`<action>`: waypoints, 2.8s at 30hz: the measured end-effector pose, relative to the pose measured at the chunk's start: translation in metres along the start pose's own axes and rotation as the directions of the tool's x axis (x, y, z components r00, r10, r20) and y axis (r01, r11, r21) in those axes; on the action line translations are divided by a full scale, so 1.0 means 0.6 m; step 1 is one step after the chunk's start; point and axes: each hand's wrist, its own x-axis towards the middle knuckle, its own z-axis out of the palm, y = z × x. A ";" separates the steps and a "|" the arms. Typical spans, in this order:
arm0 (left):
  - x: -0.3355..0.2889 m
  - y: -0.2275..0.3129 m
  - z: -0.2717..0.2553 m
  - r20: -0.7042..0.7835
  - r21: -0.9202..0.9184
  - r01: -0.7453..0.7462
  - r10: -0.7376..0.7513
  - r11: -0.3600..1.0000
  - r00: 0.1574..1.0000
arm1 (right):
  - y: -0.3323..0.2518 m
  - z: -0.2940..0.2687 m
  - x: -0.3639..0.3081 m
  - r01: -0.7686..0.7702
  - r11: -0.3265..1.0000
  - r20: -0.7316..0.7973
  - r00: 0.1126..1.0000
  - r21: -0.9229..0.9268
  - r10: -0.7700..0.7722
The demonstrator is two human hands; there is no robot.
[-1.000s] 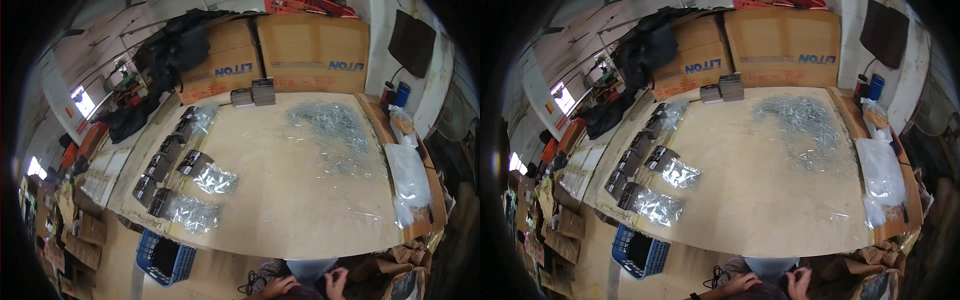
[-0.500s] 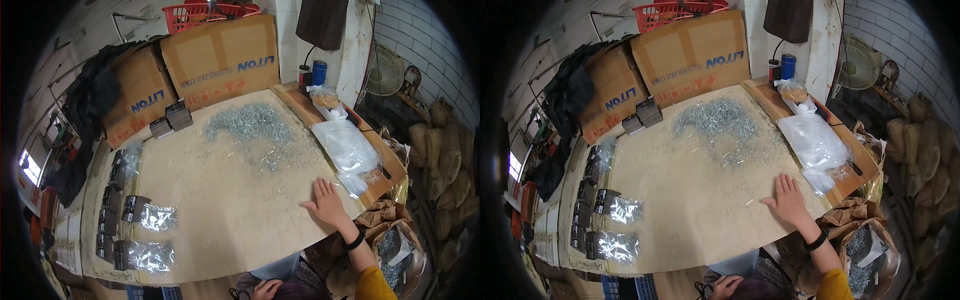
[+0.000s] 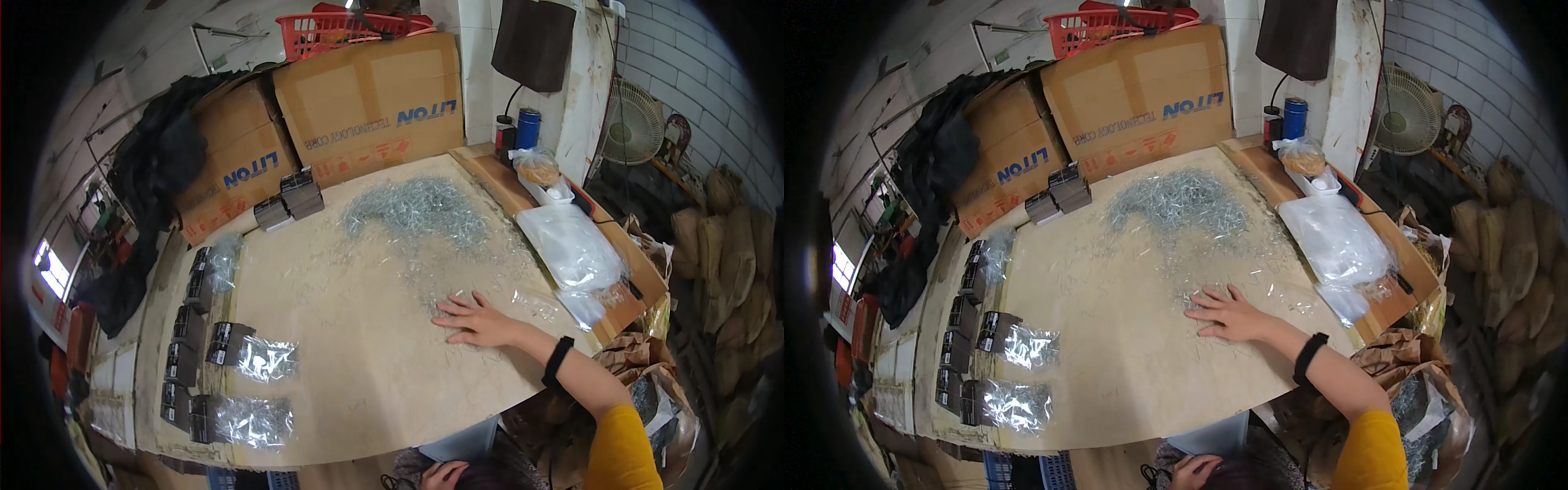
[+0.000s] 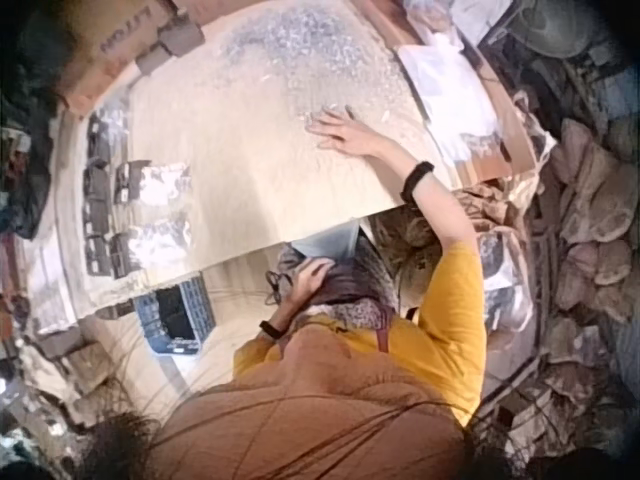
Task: Sorting small metal pins on a table and packaging them into small plastic bags.
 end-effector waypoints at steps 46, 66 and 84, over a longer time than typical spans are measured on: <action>0.004 -0.015 0.001 0.075 0.128 -0.059 0.050 0.990 0.996 | -0.227 0.033 -0.244 -0.121 0.981 -0.481 0.858 0.150 0.179; 0.010 -0.010 0.005 0.049 -0.023 0.073 -0.072 0.997 0.996 | -0.245 0.054 -0.238 -0.116 0.967 -0.538 0.813 0.226 0.223; 0.009 -0.001 -0.007 0.113 0.004 0.110 -0.109 0.994 0.988 | -0.243 0.055 -0.209 -0.059 0.972 -0.617 0.764 0.225 0.190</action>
